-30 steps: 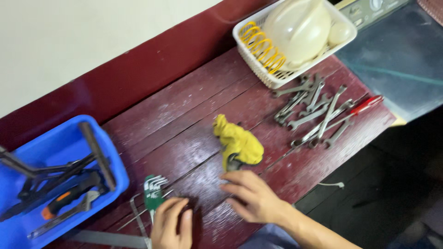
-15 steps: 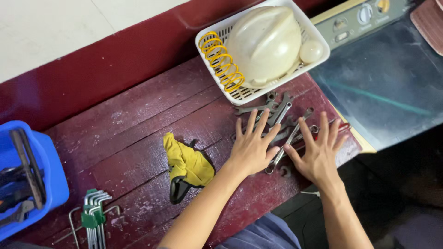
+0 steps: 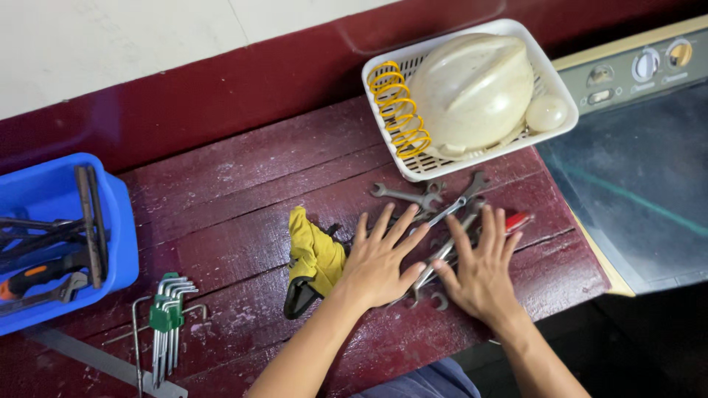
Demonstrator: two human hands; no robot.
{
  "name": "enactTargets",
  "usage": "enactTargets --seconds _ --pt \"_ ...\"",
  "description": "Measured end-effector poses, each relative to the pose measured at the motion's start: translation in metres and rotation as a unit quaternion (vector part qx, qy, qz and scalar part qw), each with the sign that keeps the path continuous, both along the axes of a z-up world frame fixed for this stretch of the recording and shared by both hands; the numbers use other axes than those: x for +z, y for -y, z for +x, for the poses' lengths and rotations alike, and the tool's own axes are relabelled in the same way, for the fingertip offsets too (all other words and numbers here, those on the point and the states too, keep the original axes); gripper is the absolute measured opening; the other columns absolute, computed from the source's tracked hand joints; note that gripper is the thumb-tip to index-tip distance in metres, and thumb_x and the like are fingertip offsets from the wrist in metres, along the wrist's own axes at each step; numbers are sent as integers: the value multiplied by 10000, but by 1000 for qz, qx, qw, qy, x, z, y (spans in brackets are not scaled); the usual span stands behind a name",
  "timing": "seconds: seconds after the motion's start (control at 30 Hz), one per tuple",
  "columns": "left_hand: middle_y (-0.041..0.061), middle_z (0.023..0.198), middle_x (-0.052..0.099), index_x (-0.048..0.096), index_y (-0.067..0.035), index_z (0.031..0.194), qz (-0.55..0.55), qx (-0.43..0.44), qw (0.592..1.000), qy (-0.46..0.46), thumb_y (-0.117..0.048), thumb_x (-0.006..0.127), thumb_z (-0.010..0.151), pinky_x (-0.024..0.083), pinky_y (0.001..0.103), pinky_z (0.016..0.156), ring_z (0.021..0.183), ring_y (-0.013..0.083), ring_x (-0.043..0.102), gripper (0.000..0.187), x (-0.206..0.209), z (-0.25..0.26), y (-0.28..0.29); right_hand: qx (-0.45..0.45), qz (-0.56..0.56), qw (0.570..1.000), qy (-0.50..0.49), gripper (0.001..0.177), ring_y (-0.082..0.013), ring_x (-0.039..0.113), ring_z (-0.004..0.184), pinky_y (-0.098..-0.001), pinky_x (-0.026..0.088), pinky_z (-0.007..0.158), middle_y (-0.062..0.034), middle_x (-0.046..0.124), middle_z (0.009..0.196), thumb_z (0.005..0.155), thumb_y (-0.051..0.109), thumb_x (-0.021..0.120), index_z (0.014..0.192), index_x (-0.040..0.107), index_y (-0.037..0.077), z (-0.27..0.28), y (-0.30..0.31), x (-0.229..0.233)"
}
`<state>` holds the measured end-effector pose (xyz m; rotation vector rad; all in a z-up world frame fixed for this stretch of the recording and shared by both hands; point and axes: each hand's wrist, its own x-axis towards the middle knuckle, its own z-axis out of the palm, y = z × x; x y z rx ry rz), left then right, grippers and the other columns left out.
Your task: The person wipes down various metal tools, including a T-handle wrench and a smaller wrench, with a yellow cloth by hand.
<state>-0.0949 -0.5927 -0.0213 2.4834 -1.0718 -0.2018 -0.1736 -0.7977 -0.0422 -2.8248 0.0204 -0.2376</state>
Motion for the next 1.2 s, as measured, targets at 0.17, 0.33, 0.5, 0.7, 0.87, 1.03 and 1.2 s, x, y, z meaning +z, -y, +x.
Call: enactTargets --seconds 0.17,0.33,0.5,0.7,0.87,1.03,1.2 --pt "48 1680 236 419 -240 1539 15 31 999 0 -430 646 911 138 679 1173 1524 358 224 694 2 -7 -45 49 -1 999 -3 816 -594 74 1487 -842 64 1048 -338 157 1608 874 627 560 1505 436 125 15 -38 0" --pt "44 1663 254 435 -263 1534 44 79 996 13 -431 681 859 149 672 1161 1507 361 239 738 4 -14 -90 102 -66 992 -16 822 -484 172 1497 -859 16 1062 -258 267 1586 856 679 541 1460 470 126 33 -79 4" --pt "42 1669 255 433 -282 1534 73 135 988 9 -487 695 849 146 662 1165 1512 366 230 761 5 -20 -132 206 -38 977 28 828 -504 165 1494 -839 0 1070 -292 278 1590 919 692 459 1491 463 92 50 -115 4" --pt "102 1663 285 491 -210 1501 2 207 978 26 -437 716 902 203 606 1189 1521 404 238 679 -8 -24 -180 353 171 920 11 750 -526 111 1542 -768 84 1160 -280 257 1643 975 604 549 1522 456 100 76 -112 21" --pt "31 1631 509 607 -209 1450 -107 271 949 120 -288 711 1028 335 445 1274 1557 257 480 442 -6 -54 -210 207 116 971 22 748 -442 200 1583 -725 169 1233 -237 299 1651 953 513 623 1531 434 77 77 -72 32" --pt "264 1560 409 516 -37 1461 -72 436 874 201 -292 718 902 249 602 1211 1474 436 337 647 18 -73 -228 26 -44 997 -64 899 -595 131 1480 -760 121 1120 -408 193 1582 887 525 630 1544 358 -24 45 -53 10" --pt "249 1471 500 509 -7 1448 16 459 877 139 -237 723 853 145 704 1169 1419 398 427 673 -1 -83 -214 86 4 996 -30 942 -663 110 1462 -767 130 1134 -484 146 1569 914 546 577 1537 292 -100 27 -59 -11"
